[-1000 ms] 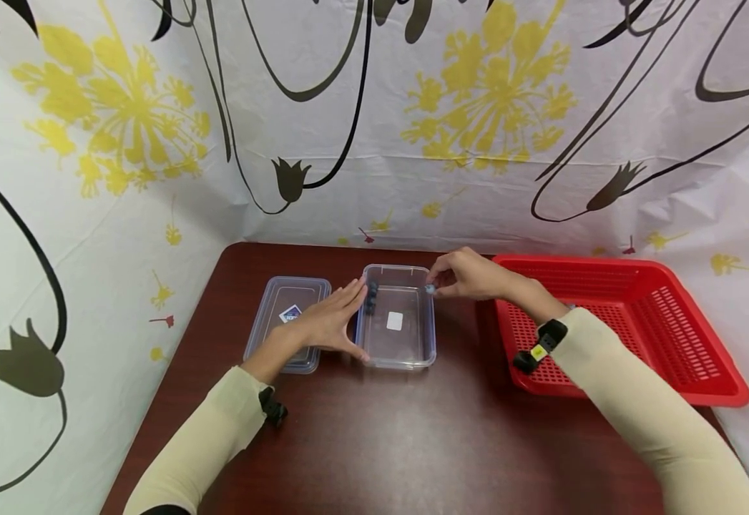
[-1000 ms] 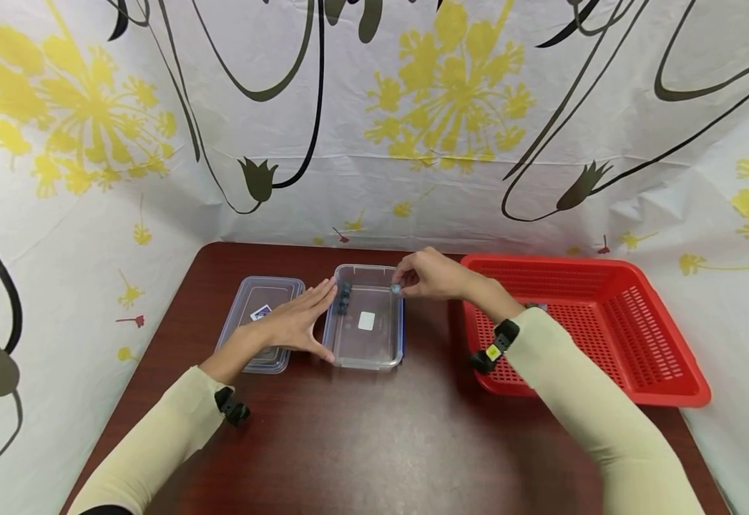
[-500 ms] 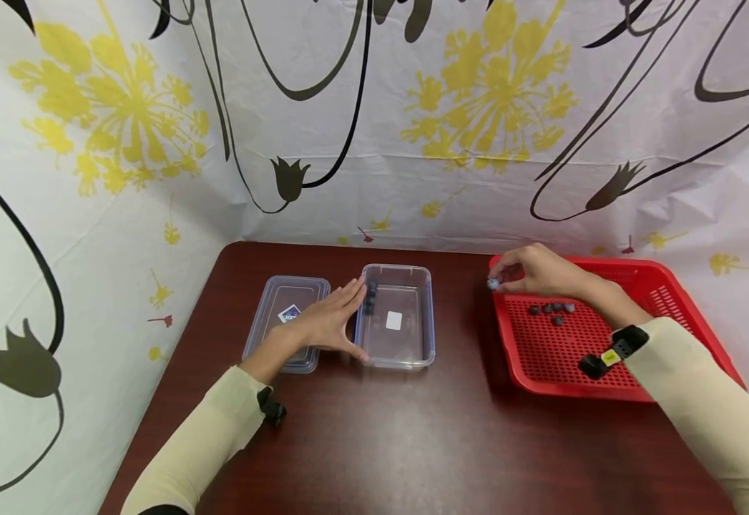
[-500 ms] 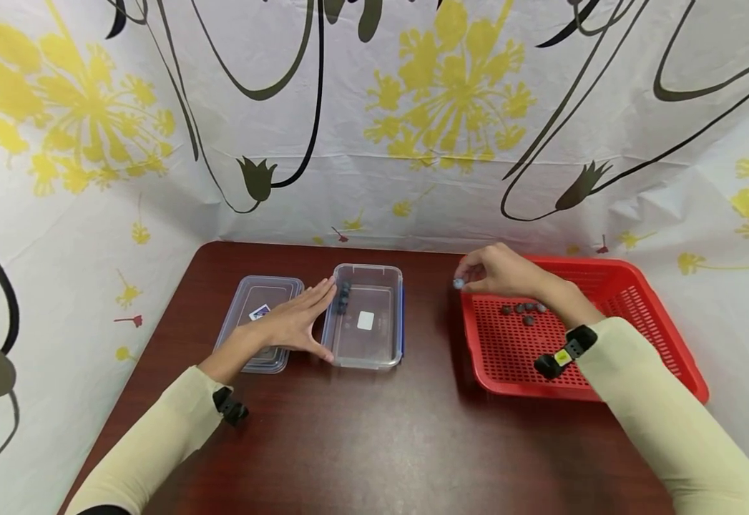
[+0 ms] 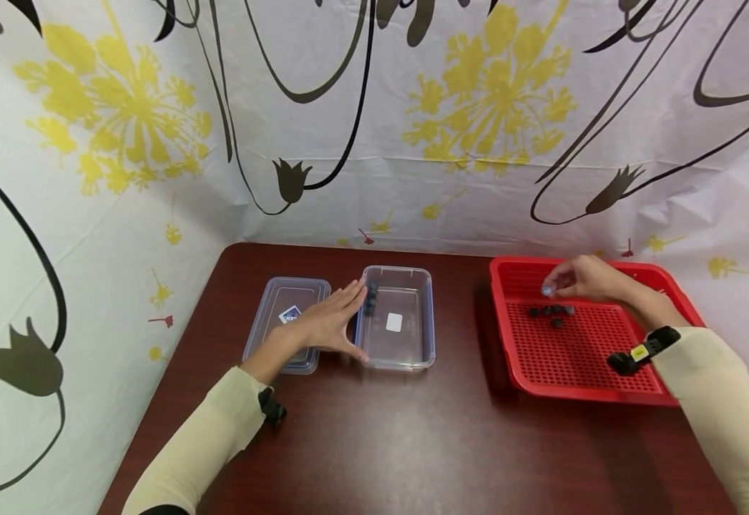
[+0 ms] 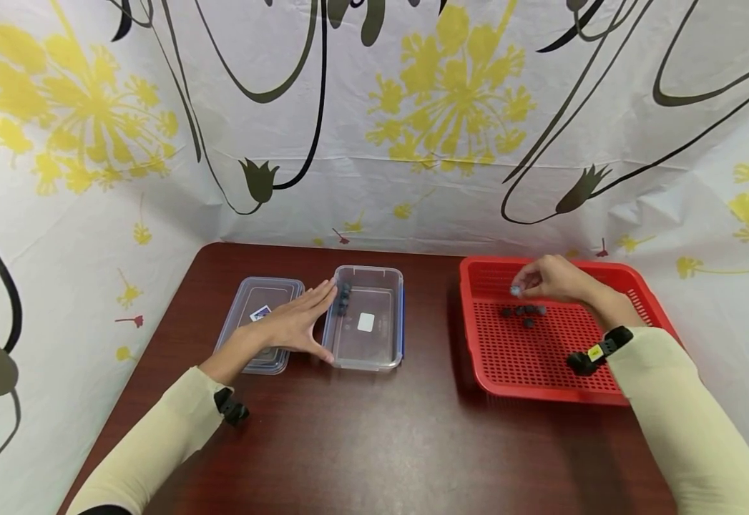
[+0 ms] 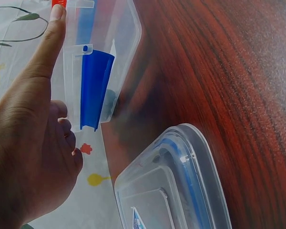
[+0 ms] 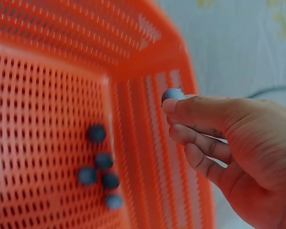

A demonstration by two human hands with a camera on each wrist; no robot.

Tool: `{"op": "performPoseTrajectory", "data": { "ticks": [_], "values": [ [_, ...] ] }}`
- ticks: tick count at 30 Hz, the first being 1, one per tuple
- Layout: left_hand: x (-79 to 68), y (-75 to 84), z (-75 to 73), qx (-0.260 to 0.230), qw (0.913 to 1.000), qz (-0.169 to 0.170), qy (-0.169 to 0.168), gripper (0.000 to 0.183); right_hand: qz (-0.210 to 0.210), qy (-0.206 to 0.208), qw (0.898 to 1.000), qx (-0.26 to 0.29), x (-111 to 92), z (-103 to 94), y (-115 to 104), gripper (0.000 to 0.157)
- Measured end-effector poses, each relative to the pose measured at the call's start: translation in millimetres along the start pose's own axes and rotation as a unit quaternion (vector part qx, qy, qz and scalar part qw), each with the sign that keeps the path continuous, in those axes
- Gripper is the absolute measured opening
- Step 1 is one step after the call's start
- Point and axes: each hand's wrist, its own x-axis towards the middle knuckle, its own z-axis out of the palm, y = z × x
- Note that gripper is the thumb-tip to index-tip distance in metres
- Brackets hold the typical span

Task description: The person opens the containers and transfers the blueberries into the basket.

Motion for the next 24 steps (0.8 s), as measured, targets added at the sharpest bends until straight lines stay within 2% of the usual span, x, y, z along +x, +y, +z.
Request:
{"op": "performPoseTrajectory", "data": {
  "ticks": [7,12,16,24],
  "values": [
    [0.8,-0.4,1.3,0.002,1.0000,0.000,0.002,0.144,0.055,-0.038,0.996,0.051,-21,6.9,34,0.011],
    [1.0,-1.5,2.2,0.006,1.0000,0.003,0.002,0.145,0.086,-0.055,0.994,0.047,-32,15.2,55,0.011],
    [1.2,-1.3,2.0,0.002,1.0000,0.001,0.001,0.145,0.104,-0.065,0.991,0.048,-37,21.7,62,0.012],
    [1.5,-1.0,1.4,0.006,1.0000,0.000,0.002,0.144,0.137,-0.083,0.985,0.060,-40,28.0,63,0.013]
  ]
}}
